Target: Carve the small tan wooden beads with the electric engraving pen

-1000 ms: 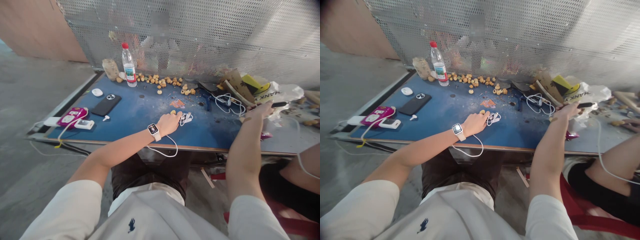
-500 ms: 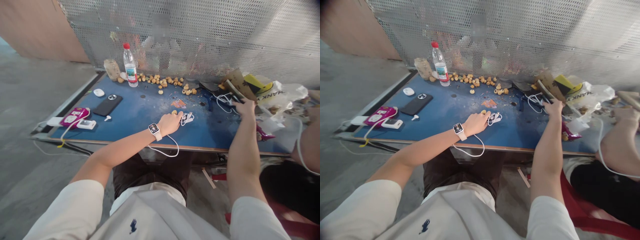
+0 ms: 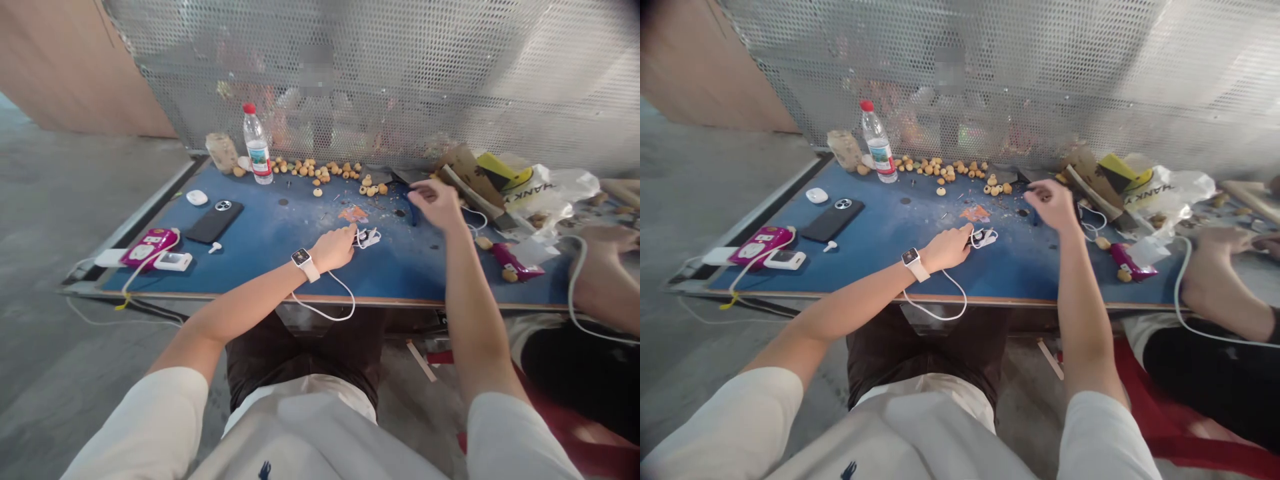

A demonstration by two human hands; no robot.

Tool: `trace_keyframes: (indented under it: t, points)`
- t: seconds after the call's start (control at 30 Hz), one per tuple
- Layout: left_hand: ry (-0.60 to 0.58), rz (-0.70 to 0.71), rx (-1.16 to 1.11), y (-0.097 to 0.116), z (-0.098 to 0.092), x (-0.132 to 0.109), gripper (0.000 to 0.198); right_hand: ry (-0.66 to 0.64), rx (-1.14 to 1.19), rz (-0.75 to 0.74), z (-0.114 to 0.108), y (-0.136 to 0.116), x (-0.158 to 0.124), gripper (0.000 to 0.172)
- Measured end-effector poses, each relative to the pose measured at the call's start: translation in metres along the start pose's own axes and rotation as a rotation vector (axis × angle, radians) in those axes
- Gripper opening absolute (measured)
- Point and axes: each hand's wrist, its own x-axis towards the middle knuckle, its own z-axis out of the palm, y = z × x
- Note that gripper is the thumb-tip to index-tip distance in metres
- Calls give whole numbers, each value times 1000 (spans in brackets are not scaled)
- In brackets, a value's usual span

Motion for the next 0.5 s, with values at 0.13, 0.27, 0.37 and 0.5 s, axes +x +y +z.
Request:
trace_keyframes:
  t: [0.13,0.27,0.37,0.5]
  points:
    - [22,-20,10,-5,-6,-2,52,-637,140,-376,40,-76,-24,72]
    - [77,7,32,-5,-10,-1,39,-728,-50,-454,64,-120,-46,97]
    - [142,53,22,-5,-10,0,38,-669,-151,-400,68,-133,-53,89]
    - [227,64,-43,-15,-14,-1,49,-587,-231,-320,59,-132,-53,51]
